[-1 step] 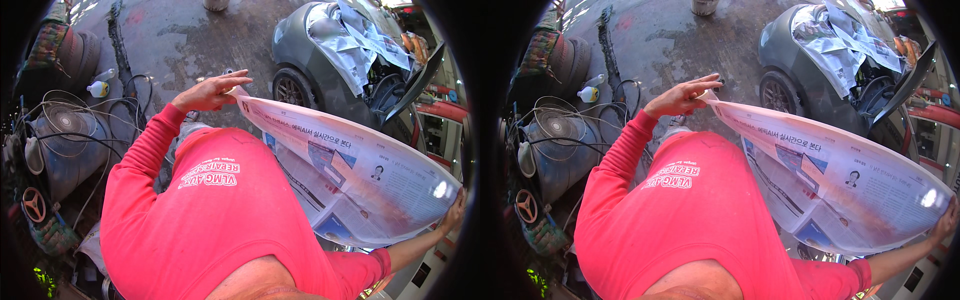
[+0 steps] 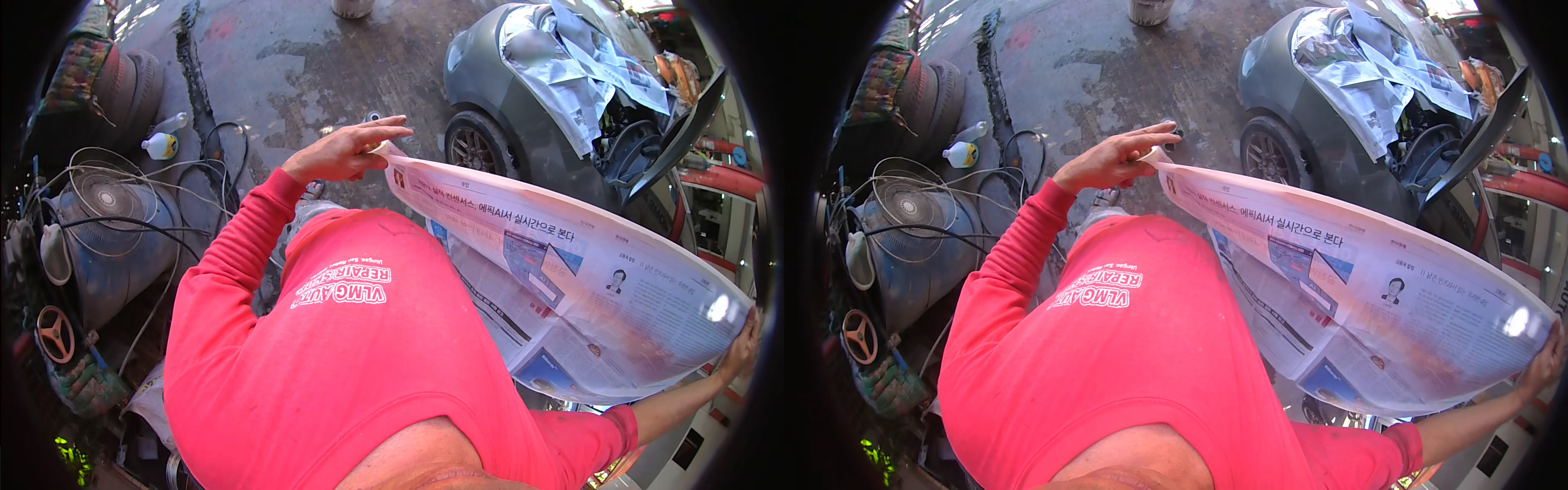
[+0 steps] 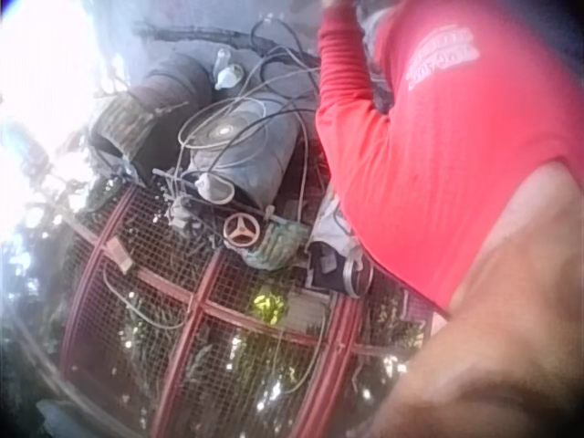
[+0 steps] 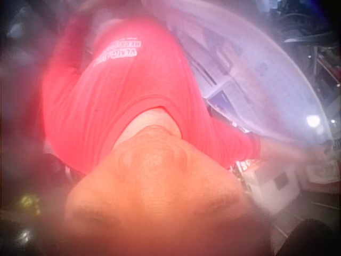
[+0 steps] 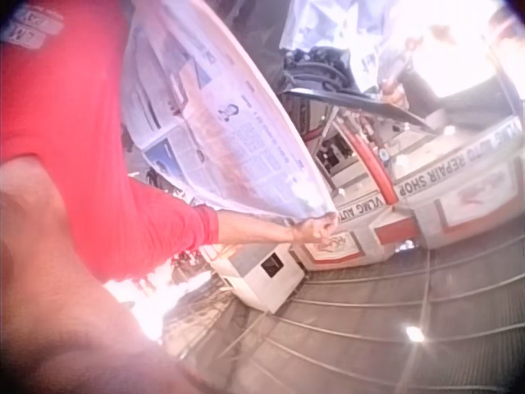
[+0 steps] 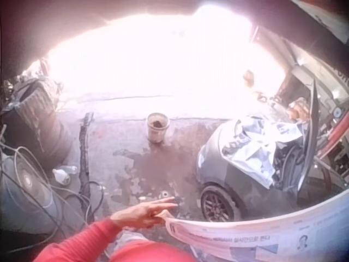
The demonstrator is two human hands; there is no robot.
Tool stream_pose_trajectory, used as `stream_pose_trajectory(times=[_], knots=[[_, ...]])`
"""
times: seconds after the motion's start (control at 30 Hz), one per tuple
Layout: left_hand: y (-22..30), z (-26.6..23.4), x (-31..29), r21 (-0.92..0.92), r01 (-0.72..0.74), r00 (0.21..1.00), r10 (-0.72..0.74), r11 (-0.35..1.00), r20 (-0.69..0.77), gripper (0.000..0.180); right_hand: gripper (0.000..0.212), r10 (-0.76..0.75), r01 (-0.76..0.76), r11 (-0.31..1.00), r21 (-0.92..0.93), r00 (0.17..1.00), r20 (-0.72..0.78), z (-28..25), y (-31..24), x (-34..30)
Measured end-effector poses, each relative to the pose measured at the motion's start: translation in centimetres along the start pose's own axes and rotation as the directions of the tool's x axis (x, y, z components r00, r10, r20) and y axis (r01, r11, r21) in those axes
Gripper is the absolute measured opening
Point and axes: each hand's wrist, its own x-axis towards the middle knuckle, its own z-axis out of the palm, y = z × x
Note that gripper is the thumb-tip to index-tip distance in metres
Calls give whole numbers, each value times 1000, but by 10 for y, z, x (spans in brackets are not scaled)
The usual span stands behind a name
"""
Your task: The person tapes sheets of newspaper onto the front bumper and hood of a silver car using masking tape. They smooth the paper and secure edges to cover the vehicle's front surfaces.
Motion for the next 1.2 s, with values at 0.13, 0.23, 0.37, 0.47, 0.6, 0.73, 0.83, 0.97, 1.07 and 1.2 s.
stream_pose_trajectory(times=[0.13,0.23,0.37,0.47,0.6,0.73,0.83,0.97,1.07,1.2], knots=[[-10,2,23,7,99,994,-100,995,33,40,30,34,-34,999,25,999,0,4,22,-9],[-20,19,38,109,-152,988,150,982,24,21,30,68,-66,993,102,998,-12,21,42,-19],[-13,33,44,113,-81,996,86,990,-35,8,35,91,-77,974,214,995,-52,66,-6,-52],[-9,44,57,10,45,998,-46,999,47,6,34,147,-144,981,127,989,-16,63,1,-85],[-8,60,75,102,-35,997,28,994,75,10,40,254,-252,964,86,967,-10,72,31,-130],[-3,55,94,228,-132,987,107,965,121,9,45,318,-312,947,71,945,-78,72,60,-170],[-6,57,106,312,-158,984,123,937,130,14,44,362,-355,932,75,927,-99,71,78,-194],[8,68,112,259,-89,996,81,962,39,16,45,398,-384,916,114,906,-145,60,99,-222],[18,76,114,268,-173,985,164,948,53,14,44,458,-444,889,116,853,-248,48,125,-241],[26,95,112,281,-250,968,247,927,44,7,40,519,-448,855,262,756,-400,39,147,-264]])
